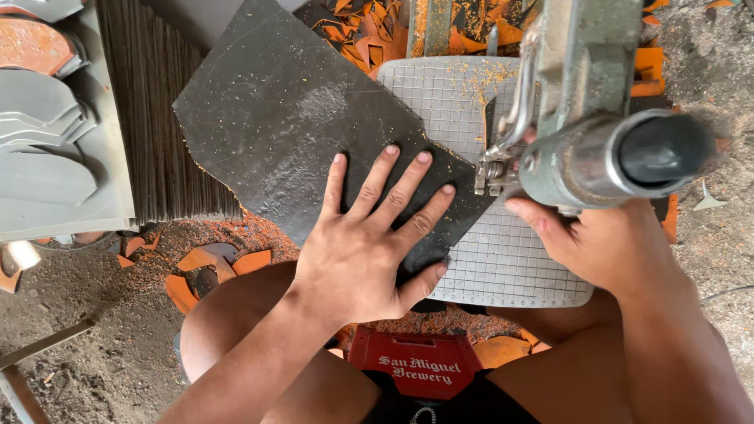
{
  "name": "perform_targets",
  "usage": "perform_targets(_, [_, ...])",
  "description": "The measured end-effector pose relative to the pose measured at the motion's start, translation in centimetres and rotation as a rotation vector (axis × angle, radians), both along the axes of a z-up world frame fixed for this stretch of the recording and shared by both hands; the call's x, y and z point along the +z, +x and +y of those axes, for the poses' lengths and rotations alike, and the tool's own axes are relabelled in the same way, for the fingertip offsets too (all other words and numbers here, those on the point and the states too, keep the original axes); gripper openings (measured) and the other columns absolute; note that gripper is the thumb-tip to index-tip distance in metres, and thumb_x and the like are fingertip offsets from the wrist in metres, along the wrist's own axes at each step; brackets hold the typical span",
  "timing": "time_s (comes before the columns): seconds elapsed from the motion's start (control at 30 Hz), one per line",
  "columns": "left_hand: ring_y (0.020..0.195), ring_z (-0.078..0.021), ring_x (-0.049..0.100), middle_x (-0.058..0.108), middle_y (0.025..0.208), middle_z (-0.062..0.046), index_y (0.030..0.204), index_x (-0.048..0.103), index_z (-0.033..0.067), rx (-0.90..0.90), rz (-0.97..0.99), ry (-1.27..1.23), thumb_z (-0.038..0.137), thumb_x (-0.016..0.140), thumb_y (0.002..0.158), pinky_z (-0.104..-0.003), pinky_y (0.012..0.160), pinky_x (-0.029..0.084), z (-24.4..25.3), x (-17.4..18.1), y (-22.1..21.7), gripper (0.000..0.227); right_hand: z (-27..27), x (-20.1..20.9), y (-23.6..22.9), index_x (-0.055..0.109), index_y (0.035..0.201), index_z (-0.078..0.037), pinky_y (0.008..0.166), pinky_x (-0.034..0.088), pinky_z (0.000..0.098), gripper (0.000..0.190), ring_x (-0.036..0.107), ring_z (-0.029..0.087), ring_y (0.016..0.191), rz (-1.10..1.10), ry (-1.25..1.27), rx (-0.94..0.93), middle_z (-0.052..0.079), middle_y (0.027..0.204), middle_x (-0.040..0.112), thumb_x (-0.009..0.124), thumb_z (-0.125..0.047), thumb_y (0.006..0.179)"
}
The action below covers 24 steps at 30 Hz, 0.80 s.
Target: The person uses a vertical cutting machine to cut a black rubber sheet into a specific shape. They guide the material through the blade, rotating and adjusting the sheet to follow the desired contour. The person removes the cut piece and continues cutting another section of the rubber.
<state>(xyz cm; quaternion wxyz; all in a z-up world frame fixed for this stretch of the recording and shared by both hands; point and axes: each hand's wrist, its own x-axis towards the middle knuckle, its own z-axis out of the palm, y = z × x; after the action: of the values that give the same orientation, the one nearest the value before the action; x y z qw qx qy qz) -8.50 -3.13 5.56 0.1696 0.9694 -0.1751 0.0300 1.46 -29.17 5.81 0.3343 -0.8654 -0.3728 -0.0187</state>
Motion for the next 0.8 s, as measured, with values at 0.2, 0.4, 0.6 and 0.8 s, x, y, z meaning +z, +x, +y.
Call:
perform_targets(0.2, [0.152, -0.0363, 0.029, 0.037, 0.164, -0.012, 0.149, 0.056, 0.0257, 0.063, 0.001, 0.011, 0.061, 0.061, 0.089, -0.080, 0.115, 0.014, -0.7, 0.0, -0.1, 0.070, 0.6, 0.4, -0.9, 0.076, 0.114, -0.006, 0.099, 0.056, 0.0429, 0.034, 0.070, 0.031, 0.112, -0.086, -0.020, 0.000, 0.015, 0.119, 0.072, 0.085, -0.017, 0.083])
perform_targets(0.4, [0.153, -0.0370, 0.029, 0.036, 0.164, -0.011, 0.149, 0.057, 0.0272, 0.099, 0.006, 0.028, 0.061, 0.060, 0.089, -0.081, 0.114, 0.013, -1.1, 0.3, -0.2, 0.069, 0.2, 0.0, -0.9, 0.076, 0.108, -0.004, 0.098, 0.055, 0.0439, 0.032, 0.069, 0.032, 0.111, -0.089, -0.020, 0.005, 0.017, 0.117, 0.072, 0.085, -0.015, 0.080])
perform_targets(0.6, [0.153, -0.0395, 0.027, 0.036, 0.164, -0.011, 0.150, 0.056, 0.0269, 0.137, 0.008, 0.020, 0.061, 0.059, 0.090, -0.083, 0.114, 0.012, -1.4, 0.2, -0.2, 0.069, -0.2, -0.7, -1.0, 0.076, 0.112, -0.005, 0.102, 0.056, 0.0418, 0.032, 0.070, 0.030, 0.115, -0.056, -0.006, 0.010, 0.016, 0.122, 0.072, 0.085, -0.016, 0.084])
perform_targets(0.8, [0.153, -0.0413, 0.026, 0.034, 0.164, -0.013, 0.149, 0.055, 0.0274, 0.188, 0.026, 0.020, 0.061, 0.059, 0.089, -0.086, 0.111, 0.009, -2.0, 0.3, -0.2, 0.069, 0.1, -0.7, -1.1, 0.077, 0.114, -0.007, 0.105, 0.055, 0.0425, 0.031, 0.070, 0.030, 0.119, -0.064, -0.038, -0.006, 0.014, 0.126, 0.072, 0.083, -0.017, 0.085])
